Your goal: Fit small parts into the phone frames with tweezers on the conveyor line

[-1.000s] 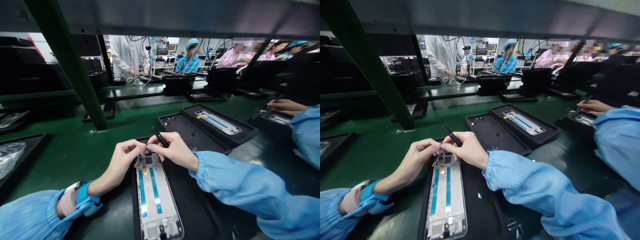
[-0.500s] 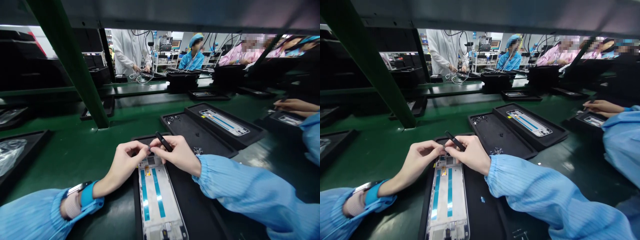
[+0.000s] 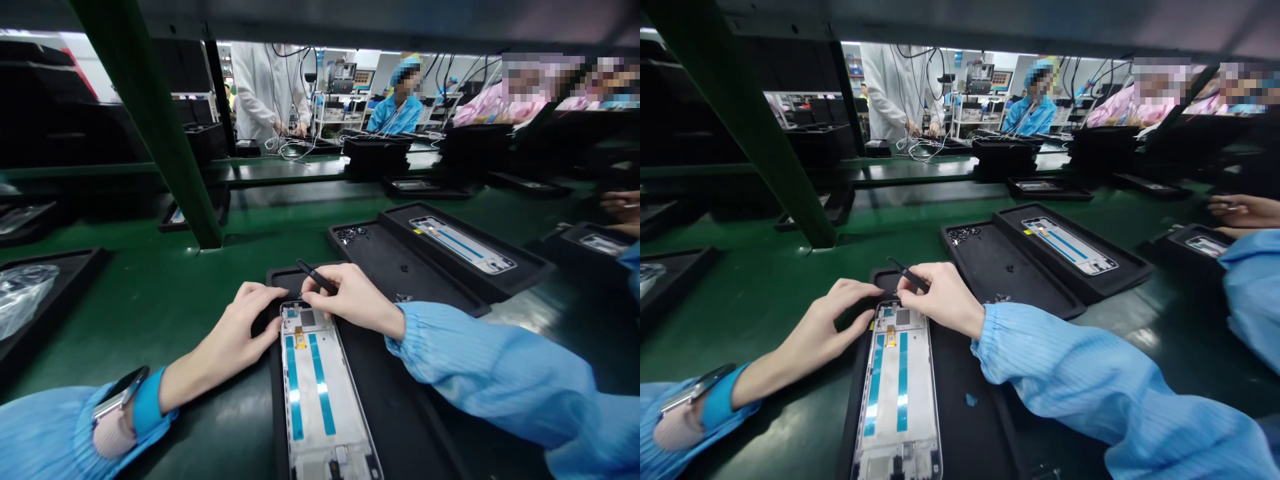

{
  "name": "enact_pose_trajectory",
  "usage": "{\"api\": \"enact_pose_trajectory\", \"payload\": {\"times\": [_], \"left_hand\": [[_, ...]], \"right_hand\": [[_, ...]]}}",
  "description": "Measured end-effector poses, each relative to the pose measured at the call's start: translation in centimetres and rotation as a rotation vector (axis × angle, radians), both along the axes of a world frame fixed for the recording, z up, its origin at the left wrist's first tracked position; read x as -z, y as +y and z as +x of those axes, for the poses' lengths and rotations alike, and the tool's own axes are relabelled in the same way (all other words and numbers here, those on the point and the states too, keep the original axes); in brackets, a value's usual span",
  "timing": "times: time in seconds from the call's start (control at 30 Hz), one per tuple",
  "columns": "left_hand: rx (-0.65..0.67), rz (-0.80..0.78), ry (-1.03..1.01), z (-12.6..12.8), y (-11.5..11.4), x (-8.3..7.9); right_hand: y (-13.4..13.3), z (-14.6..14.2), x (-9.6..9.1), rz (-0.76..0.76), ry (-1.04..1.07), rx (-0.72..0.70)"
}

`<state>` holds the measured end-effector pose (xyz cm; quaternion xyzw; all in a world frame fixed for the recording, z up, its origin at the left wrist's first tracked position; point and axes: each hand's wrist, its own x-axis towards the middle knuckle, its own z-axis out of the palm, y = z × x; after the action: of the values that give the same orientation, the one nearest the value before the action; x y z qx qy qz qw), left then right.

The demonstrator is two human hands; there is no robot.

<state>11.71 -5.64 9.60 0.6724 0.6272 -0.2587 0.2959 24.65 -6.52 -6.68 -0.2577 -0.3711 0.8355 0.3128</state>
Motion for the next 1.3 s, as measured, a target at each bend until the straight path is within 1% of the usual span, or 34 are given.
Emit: {"api": "enact_pose_trajectory", "payload": {"times": [0.1,0.17,0.3,0.4,0.57,0.7,0.8,1.0,1.3], "left_hand": [[0.023,-0.057,0.016,-0.1,-0.6,0.0],[0.005,-0.078,0.014,-0.1,-0.9,0.2],[-0.082,-0.081,-0.038,0.1,-1.0,0.3],[-0.079,-0.079,-0.068,0.3,-1.0,0.1],[-0.019,-0.091,-0.068,0.4,-1.0,-0.1],[0.058,-0.074,-0.093,0.3,-0.9,0.0],[0.094,-0.06,-0.126,0.3,-0.9,0.2],[0.108,-0.03,-0.156,0.4,-0.6,0.2],[0.106,0.0,-0.144,0.4,-0.7,0.2]], "right_hand": [[0.1,-0.8,0.3,-0.055,0.078,-0.134],[0.1,-1.2,0.4,-0.101,0.084,-0.18],[0.0,-1.3,0.4,-0.135,0.064,-0.214],[0.1,-1.1,0.6,-0.066,0.099,-0.211],[0.6,-0.8,1.1,0.085,0.229,-0.171],[0.4,-0.9,1.3,0.199,0.217,-0.092],[0.2,-1.0,1.4,0.231,0.227,-0.068],[0.2,-1.0,1.3,0.273,0.24,-0.04],[-0.2,-1.2,1.0,0.471,0.161,0.088]]}}
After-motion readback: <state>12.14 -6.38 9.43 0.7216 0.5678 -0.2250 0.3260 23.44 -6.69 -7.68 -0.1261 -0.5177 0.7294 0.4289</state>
